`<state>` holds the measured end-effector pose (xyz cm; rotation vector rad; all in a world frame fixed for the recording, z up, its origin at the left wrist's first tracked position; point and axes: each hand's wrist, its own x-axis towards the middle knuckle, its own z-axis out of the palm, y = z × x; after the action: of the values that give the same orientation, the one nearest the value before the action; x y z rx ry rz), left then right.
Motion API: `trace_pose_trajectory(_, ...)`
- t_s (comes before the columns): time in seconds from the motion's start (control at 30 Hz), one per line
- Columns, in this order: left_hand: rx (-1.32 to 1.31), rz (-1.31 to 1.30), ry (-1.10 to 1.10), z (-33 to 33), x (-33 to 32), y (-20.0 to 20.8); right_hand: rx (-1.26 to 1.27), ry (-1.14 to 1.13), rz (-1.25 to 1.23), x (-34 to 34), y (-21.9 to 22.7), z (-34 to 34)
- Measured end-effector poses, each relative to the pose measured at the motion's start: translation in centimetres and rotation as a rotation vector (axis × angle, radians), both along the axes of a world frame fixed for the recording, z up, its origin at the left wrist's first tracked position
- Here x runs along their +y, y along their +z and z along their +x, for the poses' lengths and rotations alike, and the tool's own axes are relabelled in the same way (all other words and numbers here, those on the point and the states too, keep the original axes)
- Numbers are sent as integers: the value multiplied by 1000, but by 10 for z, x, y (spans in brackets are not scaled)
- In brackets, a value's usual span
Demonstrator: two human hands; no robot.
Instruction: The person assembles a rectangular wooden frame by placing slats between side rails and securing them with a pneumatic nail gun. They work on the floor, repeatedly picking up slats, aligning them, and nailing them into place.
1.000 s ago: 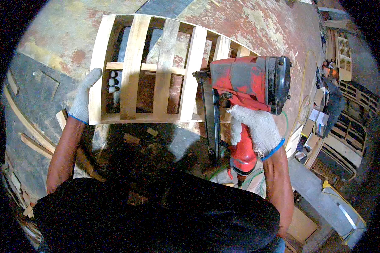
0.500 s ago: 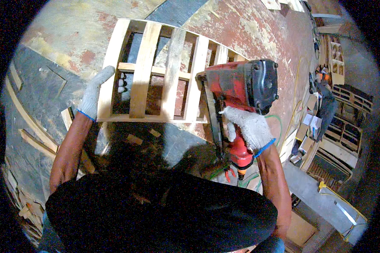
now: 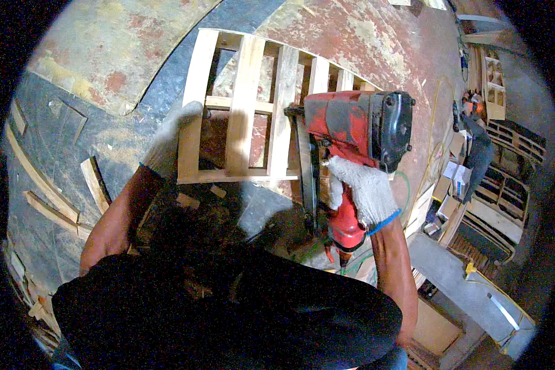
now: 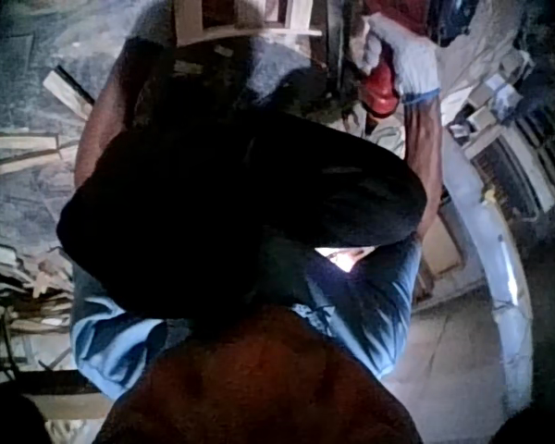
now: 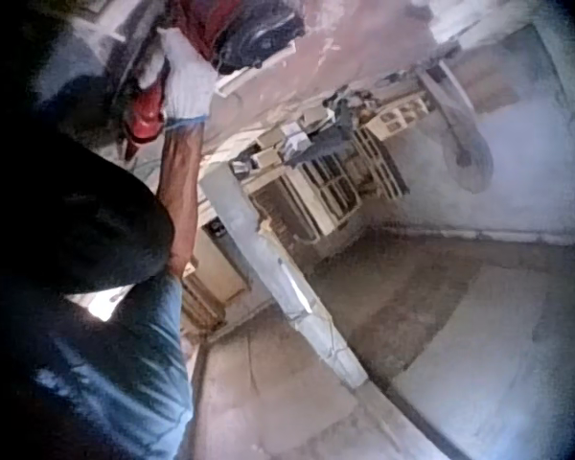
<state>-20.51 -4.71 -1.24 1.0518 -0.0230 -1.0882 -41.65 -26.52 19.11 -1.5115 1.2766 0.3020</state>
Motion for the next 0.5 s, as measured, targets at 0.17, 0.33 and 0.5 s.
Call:
trace_pose_trajectory(0.17,46,26,-40,0,4,-16,-18,44,36,-6,-5,-5)
trace_pose_trajectory(0.33,48,86,-59,1,6,-32,60,104,9,-9,-3,1)
trace_pose_trajectory(0.5,-93,62,-86,-1,7,-32,113,127,-40,-6,-2,0)
